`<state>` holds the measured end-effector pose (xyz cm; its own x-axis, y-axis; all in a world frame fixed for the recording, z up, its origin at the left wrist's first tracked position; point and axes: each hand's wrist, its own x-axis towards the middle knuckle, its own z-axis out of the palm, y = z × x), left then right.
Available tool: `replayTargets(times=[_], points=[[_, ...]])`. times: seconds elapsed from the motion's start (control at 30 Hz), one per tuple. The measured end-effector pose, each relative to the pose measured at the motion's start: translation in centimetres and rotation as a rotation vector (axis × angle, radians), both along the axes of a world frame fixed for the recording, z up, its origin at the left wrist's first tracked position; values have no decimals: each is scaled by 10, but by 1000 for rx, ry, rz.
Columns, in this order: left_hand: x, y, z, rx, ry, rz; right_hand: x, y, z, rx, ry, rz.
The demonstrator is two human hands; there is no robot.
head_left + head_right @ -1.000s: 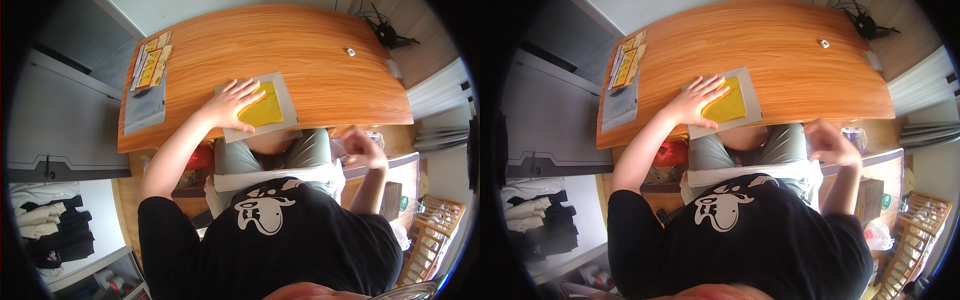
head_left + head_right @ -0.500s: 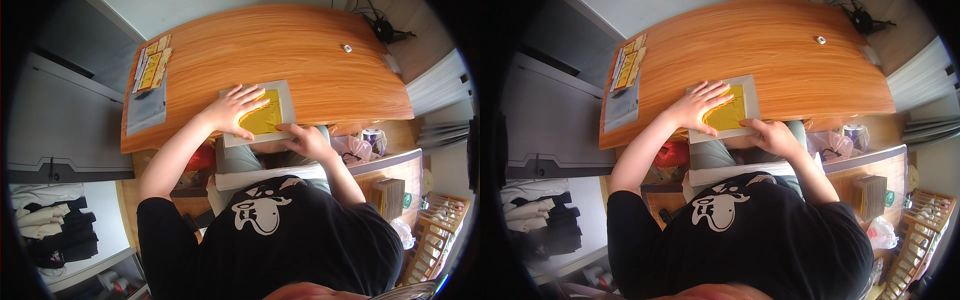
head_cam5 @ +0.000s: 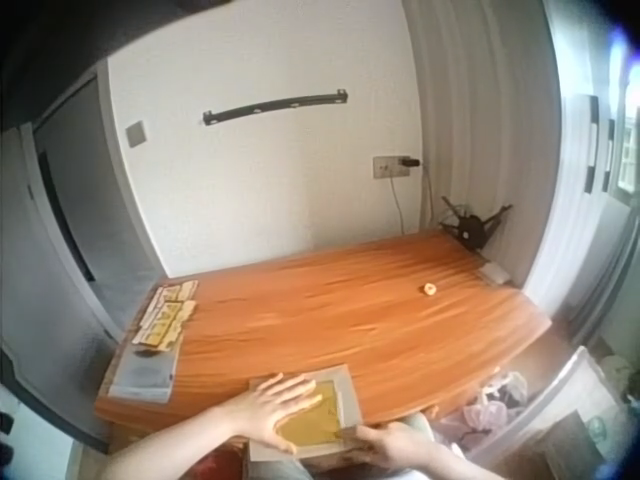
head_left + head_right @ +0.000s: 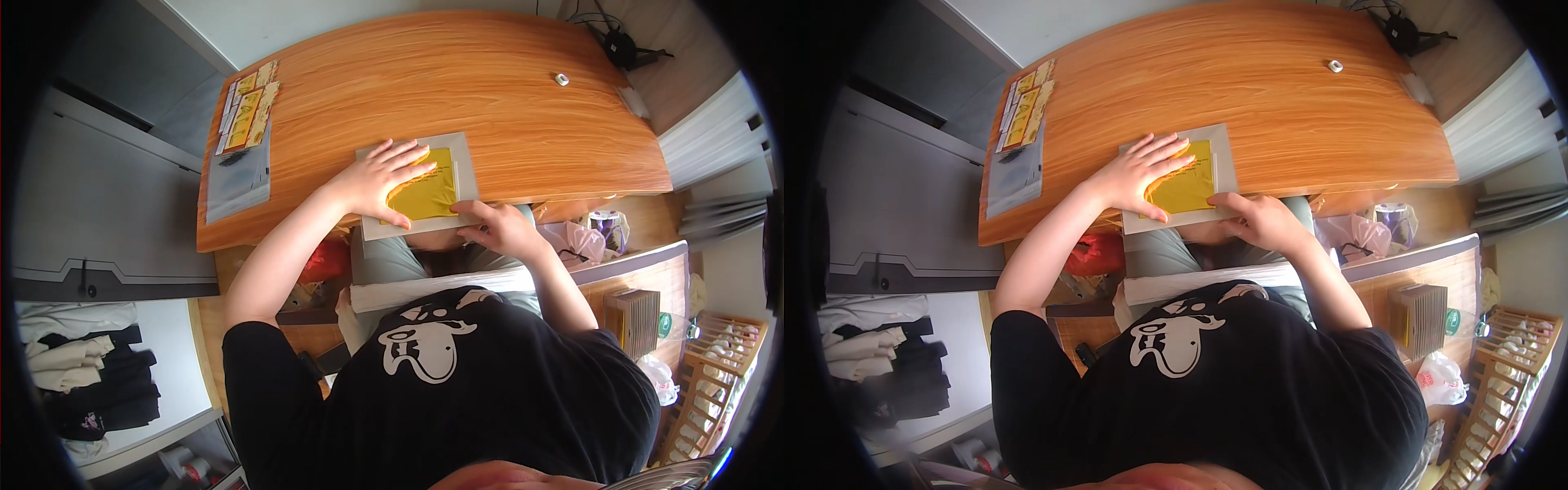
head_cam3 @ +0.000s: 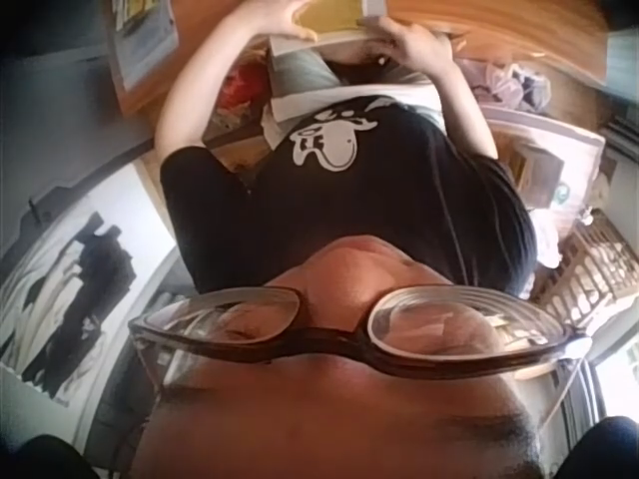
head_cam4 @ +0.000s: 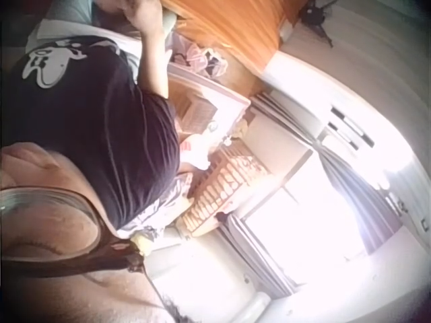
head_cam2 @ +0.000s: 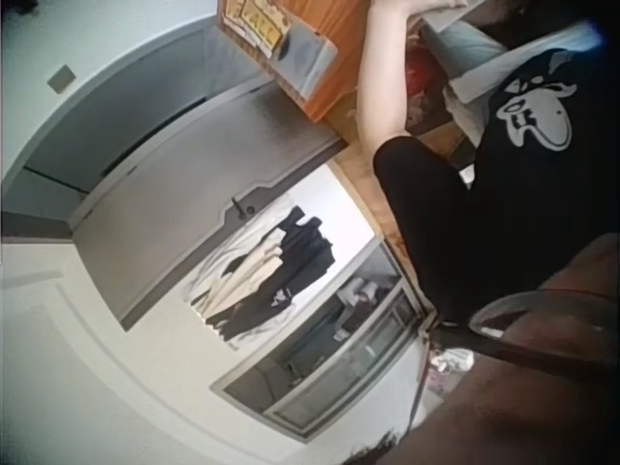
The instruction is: Folding a gold Mylar balloon and placing it into a plastic sleeve with a cardboard backing.
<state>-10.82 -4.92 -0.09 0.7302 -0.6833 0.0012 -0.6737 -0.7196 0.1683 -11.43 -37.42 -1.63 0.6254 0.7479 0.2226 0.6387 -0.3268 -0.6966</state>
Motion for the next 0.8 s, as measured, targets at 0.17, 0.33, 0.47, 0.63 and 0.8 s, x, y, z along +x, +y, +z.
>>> replayTargets(times=[0.17,0.33,0.47,0.63,0.8], points=[[0,0,1,-10,17,4,1,0,-1,-47,-172,-55],[2,3,0,-109,24,20,5,-9,-8,-56,-86,-98],[-1,4,0,-147,-8,4,-3,-1,-2,91,17,-25],[1,2,3,-17,10,-25,-2,1,-25,110,107,18],[-7,-3,14,257,-182,-55,-6,5,-26,155,156,-63]])
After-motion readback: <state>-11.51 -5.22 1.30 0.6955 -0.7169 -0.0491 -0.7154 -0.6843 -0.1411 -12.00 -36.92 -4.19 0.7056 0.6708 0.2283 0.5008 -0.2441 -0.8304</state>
